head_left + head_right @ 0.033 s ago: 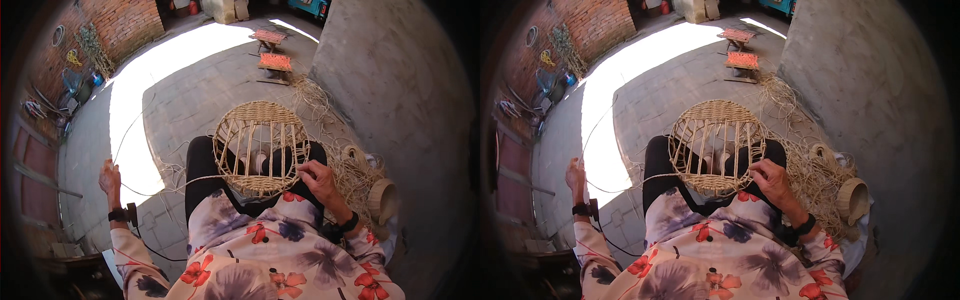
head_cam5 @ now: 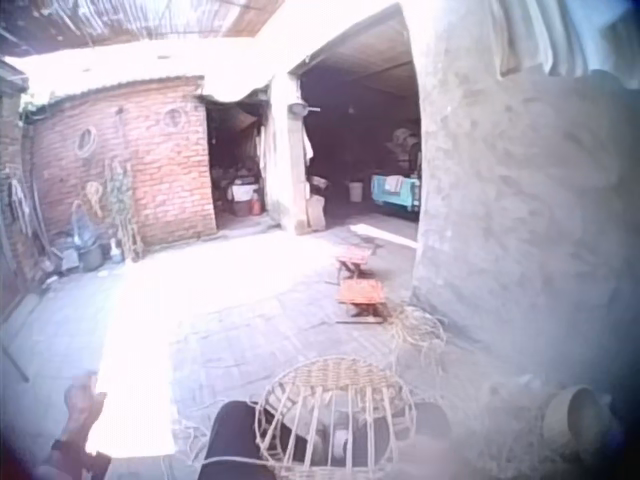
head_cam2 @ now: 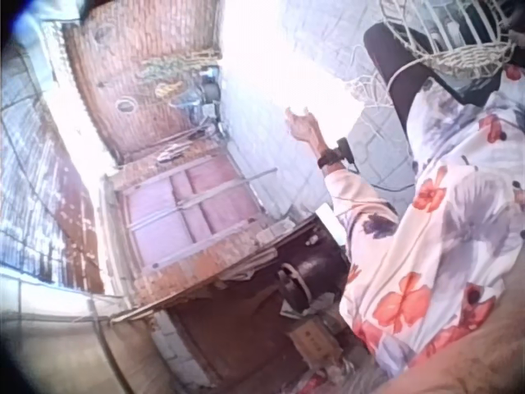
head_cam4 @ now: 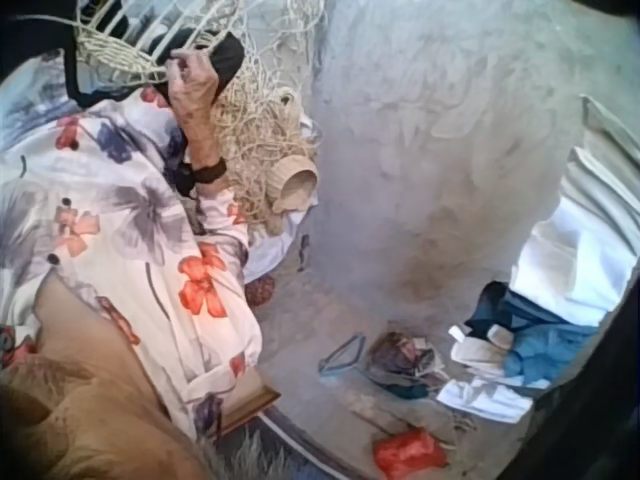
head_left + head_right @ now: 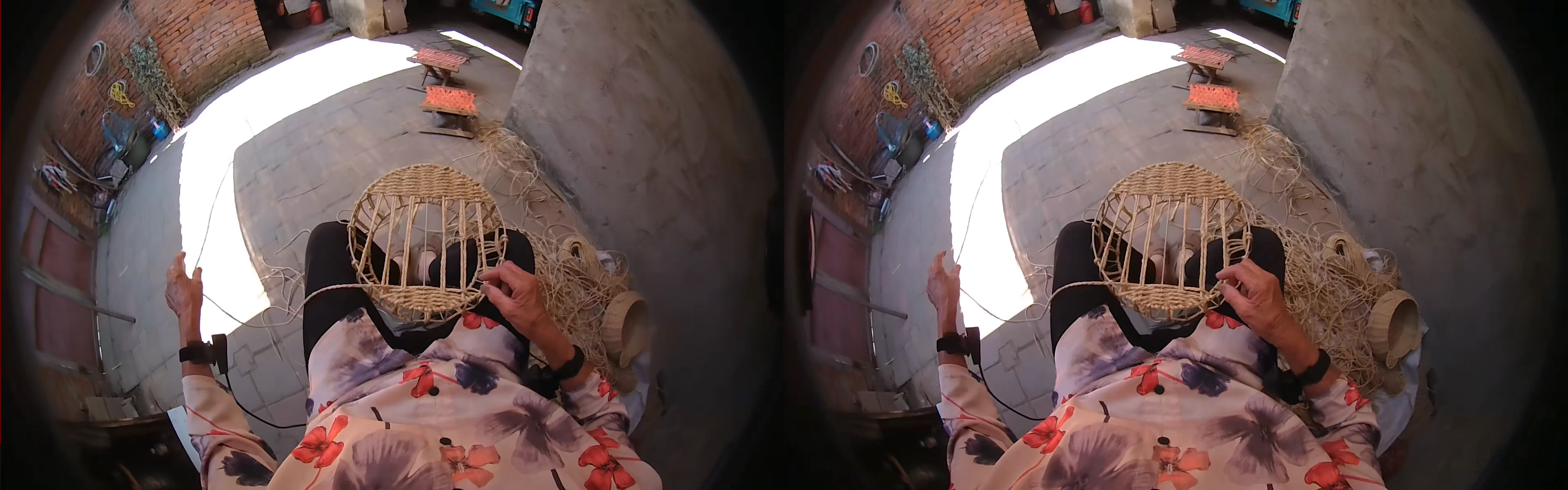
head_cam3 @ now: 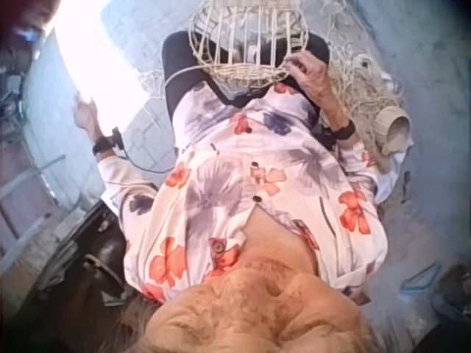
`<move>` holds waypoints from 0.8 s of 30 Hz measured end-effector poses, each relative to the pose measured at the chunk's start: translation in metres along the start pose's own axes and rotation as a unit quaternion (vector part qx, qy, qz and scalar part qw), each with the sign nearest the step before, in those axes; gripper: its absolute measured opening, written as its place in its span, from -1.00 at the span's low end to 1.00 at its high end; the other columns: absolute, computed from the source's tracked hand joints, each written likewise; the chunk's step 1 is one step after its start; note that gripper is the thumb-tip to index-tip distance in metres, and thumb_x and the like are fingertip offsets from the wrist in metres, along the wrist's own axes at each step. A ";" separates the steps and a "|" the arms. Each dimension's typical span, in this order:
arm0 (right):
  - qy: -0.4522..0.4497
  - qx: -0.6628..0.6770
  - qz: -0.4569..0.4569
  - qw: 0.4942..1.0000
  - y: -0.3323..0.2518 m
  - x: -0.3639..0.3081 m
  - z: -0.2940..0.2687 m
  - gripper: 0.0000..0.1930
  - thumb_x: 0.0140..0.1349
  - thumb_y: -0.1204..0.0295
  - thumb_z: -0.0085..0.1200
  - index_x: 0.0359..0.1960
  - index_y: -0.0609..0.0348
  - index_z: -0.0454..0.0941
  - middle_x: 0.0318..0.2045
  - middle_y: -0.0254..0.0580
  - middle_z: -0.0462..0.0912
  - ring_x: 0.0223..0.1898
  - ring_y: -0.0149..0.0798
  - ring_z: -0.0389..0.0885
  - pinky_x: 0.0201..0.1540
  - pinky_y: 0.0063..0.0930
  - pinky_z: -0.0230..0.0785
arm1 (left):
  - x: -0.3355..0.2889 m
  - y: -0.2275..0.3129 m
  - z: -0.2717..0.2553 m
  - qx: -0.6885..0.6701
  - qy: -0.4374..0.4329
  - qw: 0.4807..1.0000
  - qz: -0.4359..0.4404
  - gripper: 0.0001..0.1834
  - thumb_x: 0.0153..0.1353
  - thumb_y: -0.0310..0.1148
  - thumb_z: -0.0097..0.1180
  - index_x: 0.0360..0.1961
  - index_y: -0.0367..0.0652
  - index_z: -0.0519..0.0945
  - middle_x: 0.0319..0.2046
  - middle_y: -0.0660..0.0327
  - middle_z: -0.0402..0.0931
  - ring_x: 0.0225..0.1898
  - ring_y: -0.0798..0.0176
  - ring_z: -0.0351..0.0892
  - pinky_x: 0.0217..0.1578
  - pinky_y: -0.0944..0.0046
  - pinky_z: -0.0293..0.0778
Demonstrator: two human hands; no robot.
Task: The person is weaving a wicker basket or similar object using strips of bamboo or rattan.
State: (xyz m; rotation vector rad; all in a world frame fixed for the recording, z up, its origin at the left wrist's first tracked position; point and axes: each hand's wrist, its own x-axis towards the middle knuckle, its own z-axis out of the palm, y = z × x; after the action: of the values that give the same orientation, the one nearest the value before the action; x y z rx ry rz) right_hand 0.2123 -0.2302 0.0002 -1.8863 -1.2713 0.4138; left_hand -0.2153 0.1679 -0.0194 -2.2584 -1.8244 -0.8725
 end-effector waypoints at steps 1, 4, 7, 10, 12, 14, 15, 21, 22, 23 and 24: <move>-0.043 0.032 0.017 0.998 -0.009 -0.002 0.001 -0.76 0.15 0.51 0.24 -0.12 0.19 0.60 -0.34 -0.21 0.53 -0.44 -0.26 0.62 -0.40 -0.39 0.46 | -0.009 0.019 -0.008 0.035 -0.012 0.998 0.052 -0.68 0.24 -0.36 0.22 0.03 -0.13 0.57 -0.25 0.02 0.64 -0.35 0.10 0.61 -0.28 0.09 0.52; -0.031 -0.114 -0.115 0.986 -0.005 0.000 0.022 -0.65 0.08 0.45 0.30 -0.07 0.15 0.56 -0.30 -0.14 0.50 -0.39 -0.09 0.63 -0.35 -0.26 0.50 | -0.057 0.127 -0.022 -0.296 -0.242 0.921 0.069 -0.59 0.16 -0.38 0.28 0.06 -0.13 0.59 -0.09 -0.01 0.63 -0.20 0.01 0.65 -0.16 0.11 0.54; -0.049 -0.144 -0.123 0.981 -0.017 0.001 0.028 -0.60 0.02 0.39 0.36 -0.09 0.13 0.53 -0.28 -0.12 0.45 -0.31 0.00 0.60 -0.31 -0.20 0.51 | -0.106 0.189 -0.043 -0.340 -0.317 0.868 0.175 -0.73 0.16 -0.36 0.28 -0.11 -0.21 0.64 -0.18 0.03 0.64 -0.20 -0.02 0.66 -0.15 0.13 0.53; -0.060 -0.163 -0.124 0.977 -0.016 0.003 0.033 -0.63 0.01 0.40 0.37 -0.14 0.12 0.52 -0.29 -0.14 0.44 -0.30 -0.02 0.59 -0.30 -0.18 0.50 | -0.124 0.202 -0.040 -0.340 -0.321 0.849 0.247 -0.77 0.17 -0.39 0.25 -0.16 -0.25 0.63 -0.27 0.01 0.65 -0.30 0.07 0.65 -0.28 0.20 0.53; -0.076 -0.162 -0.123 0.976 -0.016 0.004 0.033 -0.64 0.03 0.39 0.36 -0.15 0.13 0.52 -0.30 -0.14 0.43 -0.30 -0.02 0.59 -0.29 -0.19 0.50 | -0.122 0.196 -0.032 -0.353 -0.350 0.836 0.233 -0.80 0.19 -0.37 0.23 -0.21 -0.26 0.64 -0.33 0.00 0.65 -0.33 0.01 0.66 -0.29 0.17 0.52; -0.090 -0.176 -0.121 0.973 -0.024 0.009 0.029 -0.65 0.04 0.39 0.35 -0.14 0.13 0.52 -0.28 -0.14 0.45 -0.30 -0.03 0.59 -0.29 -0.19 0.50 | -0.121 0.193 -0.029 -0.365 -0.377 0.823 0.219 -0.81 0.20 -0.35 0.22 -0.26 -0.26 0.64 -0.39 0.00 0.65 -0.36 -0.05 0.66 -0.31 0.13 0.52; -0.102 -0.191 -0.119 0.969 -0.027 0.013 0.028 -0.66 0.05 0.39 0.34 -0.14 0.13 0.53 -0.27 -0.14 0.46 -0.29 -0.03 0.60 -0.29 -0.19 0.50 | -0.122 0.193 -0.029 -0.370 -0.385 0.821 0.202 -0.83 0.20 -0.37 0.21 -0.30 -0.28 0.64 -0.43 -0.01 0.63 -0.39 -0.05 0.66 -0.33 0.13 0.51; -0.126 -0.089 -0.228 0.961 -0.046 0.047 0.066 -0.69 0.11 0.48 0.20 -0.08 0.15 0.53 -0.23 -0.12 0.52 -0.26 -0.01 0.64 -0.29 -0.18 0.51 | -0.114 0.196 -0.029 -0.376 -0.370 0.825 0.203 -0.83 0.21 -0.37 0.18 -0.34 -0.29 0.64 -0.50 -0.02 0.61 -0.46 -0.01 0.63 -0.37 0.14 0.50; -0.133 -0.082 -0.245 0.957 -0.045 0.052 0.075 -0.70 0.13 0.51 0.16 -0.07 0.16 0.53 -0.24 -0.11 0.52 -0.27 0.00 0.64 -0.29 -0.18 0.52 | -0.112 0.197 -0.030 -0.367 -0.385 0.823 0.199 -0.82 0.21 -0.36 0.18 -0.33 -0.30 0.64 -0.51 -0.01 0.60 -0.48 0.03 0.62 -0.38 0.17 0.49; -0.136 -0.093 -0.256 0.952 -0.044 0.055 0.085 -0.69 0.15 0.52 0.10 -0.03 0.16 0.53 -0.26 -0.11 0.53 -0.28 -0.01 0.64 -0.30 -0.17 0.52 | -0.112 0.196 -0.030 -0.366 -0.382 0.826 0.196 -0.82 0.21 -0.36 0.18 -0.33 -0.30 0.64 -0.51 -0.01 0.60 -0.48 0.03 0.62 -0.38 0.17 0.49; -0.138 -0.092 -0.259 0.951 -0.043 0.055 0.089 -0.69 0.15 0.52 0.10 -0.03 0.16 0.53 -0.26 -0.11 0.53 -0.28 -0.01 0.64 -0.30 -0.17 0.52 | -0.112 0.195 -0.029 -0.354 -0.387 0.830 0.192 -0.82 0.20 -0.36 0.18 -0.32 -0.28 0.65 -0.51 -0.01 0.61 -0.47 0.02 0.63 -0.38 0.16 0.49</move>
State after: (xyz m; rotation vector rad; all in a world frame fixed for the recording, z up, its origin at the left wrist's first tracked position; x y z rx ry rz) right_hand 0.1518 -0.1357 -0.0134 -1.5878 -1.9848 0.2889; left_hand -0.0577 0.0063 0.0008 -3.7131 -1.1845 -0.6574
